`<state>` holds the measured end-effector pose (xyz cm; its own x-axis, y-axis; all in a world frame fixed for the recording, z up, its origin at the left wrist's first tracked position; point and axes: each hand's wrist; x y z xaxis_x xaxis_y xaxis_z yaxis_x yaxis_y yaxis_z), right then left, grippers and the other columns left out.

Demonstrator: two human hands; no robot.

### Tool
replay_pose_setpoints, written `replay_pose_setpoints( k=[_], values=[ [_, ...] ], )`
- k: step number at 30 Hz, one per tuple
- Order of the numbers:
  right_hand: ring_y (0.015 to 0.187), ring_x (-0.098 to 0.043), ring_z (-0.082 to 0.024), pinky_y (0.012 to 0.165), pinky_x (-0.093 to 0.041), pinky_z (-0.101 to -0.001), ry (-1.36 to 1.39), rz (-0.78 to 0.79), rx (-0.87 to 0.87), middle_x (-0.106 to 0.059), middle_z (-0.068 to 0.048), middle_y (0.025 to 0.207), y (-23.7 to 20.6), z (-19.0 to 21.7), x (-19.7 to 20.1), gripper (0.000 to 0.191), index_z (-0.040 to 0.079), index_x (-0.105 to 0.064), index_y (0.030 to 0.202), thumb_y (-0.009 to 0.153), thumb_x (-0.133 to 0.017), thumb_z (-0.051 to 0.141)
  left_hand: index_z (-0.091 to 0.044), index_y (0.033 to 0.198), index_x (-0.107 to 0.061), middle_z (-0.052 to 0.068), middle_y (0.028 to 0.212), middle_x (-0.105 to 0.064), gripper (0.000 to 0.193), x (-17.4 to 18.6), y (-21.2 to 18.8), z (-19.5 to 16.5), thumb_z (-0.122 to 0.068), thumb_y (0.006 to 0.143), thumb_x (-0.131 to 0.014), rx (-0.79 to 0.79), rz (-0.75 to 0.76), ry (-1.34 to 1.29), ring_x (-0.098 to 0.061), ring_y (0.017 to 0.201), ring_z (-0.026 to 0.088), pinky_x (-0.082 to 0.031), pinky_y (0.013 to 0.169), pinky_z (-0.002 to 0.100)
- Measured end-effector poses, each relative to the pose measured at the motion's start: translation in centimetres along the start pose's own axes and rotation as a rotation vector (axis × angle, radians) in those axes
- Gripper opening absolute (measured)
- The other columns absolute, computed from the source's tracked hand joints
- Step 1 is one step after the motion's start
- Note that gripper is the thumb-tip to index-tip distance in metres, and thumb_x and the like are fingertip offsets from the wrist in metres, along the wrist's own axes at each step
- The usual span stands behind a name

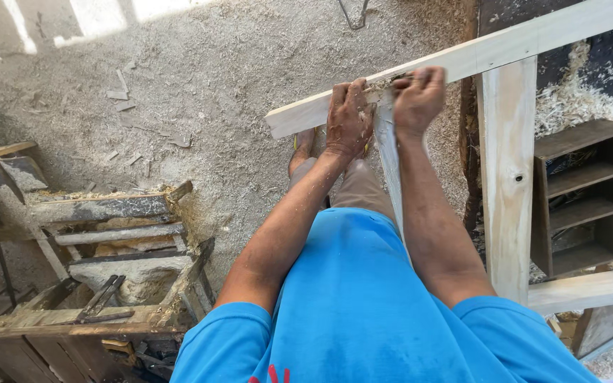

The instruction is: The person planes a wooden frame with an electric planer, then takes nails from a wooden nail box and hammers them into the frame joints using a claw hammer, repositioning the frame between nails. At the end they pull a strip from a board by hand.

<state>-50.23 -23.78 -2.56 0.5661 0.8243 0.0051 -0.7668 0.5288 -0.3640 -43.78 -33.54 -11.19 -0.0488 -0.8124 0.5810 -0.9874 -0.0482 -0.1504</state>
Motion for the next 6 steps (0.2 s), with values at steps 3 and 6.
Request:
replay_pose_setpoints(
  k=[3, 6],
  values=[
    [0.061, -0.068, -0.011, 0.055, -0.057, -0.0228, -0.408, 0.051, 0.176, -0.069, -0.006, 0.079, -1.7, -0.4, -1.3, 0.016, 0.005, -0.054, 0.093, 0.108, -0.053, 0.006, -0.008, 0.138, -0.056, 0.012, 0.120, -0.056, 0.045, 0.0, 1.0, -1.4, -0.016, 0.096, -0.070, 0.007, -0.013, -0.036, -0.062, 0.112, 0.030, -0.053, 0.098, 0.041],
    [0.065, -0.067, -0.012, 0.060, -0.060, -0.0258, -0.013, 0.126, -0.070, -0.068, -0.008, 0.084, -0.6, -0.5, 0.2, 0.016, 0.005, -0.056, 0.097, 0.111, -0.049, 0.007, -0.010, 0.137, -0.057, 0.012, 0.120, -0.055, 0.040, 1.5, 1.4, -1.6, -0.019, 0.100, -0.070, 0.033, 0.009, -0.044, -0.063, 0.110, 0.029, -0.054, 0.096, 0.040]
  ],
)
Point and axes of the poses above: each hand's wrist, its own y-axis towards the middle knuckle, its own x-axis out of the back of the hand, z = x × y
